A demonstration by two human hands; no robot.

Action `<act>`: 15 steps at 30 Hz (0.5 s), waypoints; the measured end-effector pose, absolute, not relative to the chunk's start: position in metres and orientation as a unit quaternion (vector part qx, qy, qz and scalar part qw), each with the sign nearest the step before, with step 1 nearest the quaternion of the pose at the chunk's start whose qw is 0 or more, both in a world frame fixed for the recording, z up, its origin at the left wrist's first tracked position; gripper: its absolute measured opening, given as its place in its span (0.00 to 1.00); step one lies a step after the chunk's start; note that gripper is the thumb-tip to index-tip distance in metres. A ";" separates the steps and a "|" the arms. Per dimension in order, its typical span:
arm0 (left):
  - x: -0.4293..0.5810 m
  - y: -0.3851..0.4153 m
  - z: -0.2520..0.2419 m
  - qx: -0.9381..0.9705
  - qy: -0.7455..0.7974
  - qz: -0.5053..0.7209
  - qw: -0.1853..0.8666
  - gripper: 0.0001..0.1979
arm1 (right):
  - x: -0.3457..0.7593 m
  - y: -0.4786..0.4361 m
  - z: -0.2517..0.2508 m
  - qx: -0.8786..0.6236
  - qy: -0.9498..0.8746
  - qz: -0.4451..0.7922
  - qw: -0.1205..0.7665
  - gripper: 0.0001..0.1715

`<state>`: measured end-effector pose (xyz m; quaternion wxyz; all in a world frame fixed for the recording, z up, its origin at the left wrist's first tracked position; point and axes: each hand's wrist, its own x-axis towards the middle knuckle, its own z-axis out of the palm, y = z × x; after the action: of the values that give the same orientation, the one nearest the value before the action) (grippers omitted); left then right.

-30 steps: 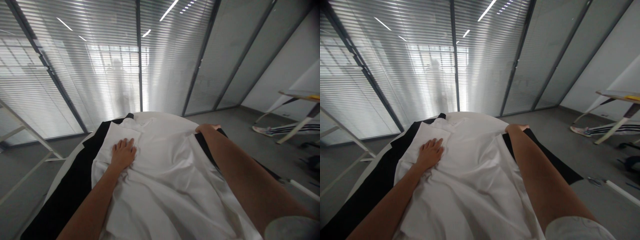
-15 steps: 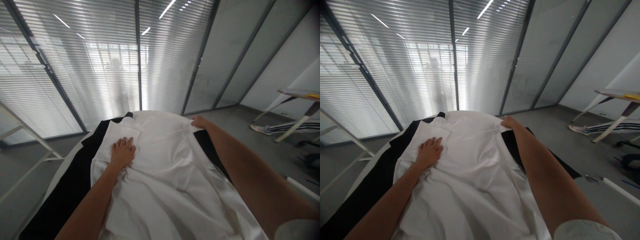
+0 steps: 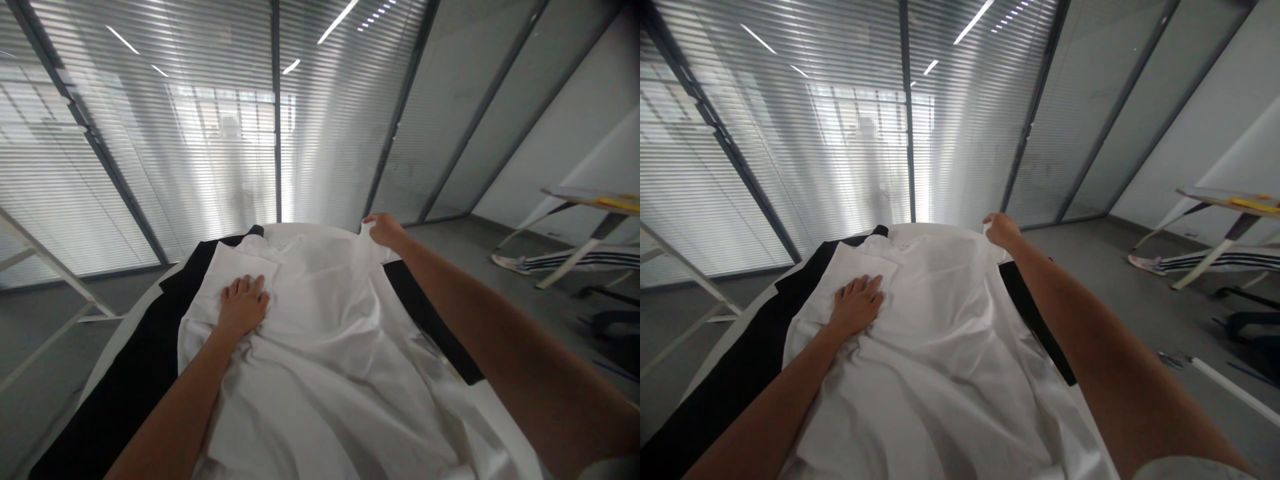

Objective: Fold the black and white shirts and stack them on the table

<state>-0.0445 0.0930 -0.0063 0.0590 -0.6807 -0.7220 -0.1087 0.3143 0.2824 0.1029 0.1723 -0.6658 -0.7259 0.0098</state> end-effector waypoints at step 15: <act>-0.045 0.093 -0.010 -0.681 -0.720 -0.114 0.066 0.26 | 0.259 0.215 0.082 -0.568 -0.810 -0.028 -0.144 0.52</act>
<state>-0.0454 0.0930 -0.0097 0.0663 -0.6811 -0.7202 -0.1137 0.2586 0.2146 0.0820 -0.1438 -0.5679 -0.8099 -0.0279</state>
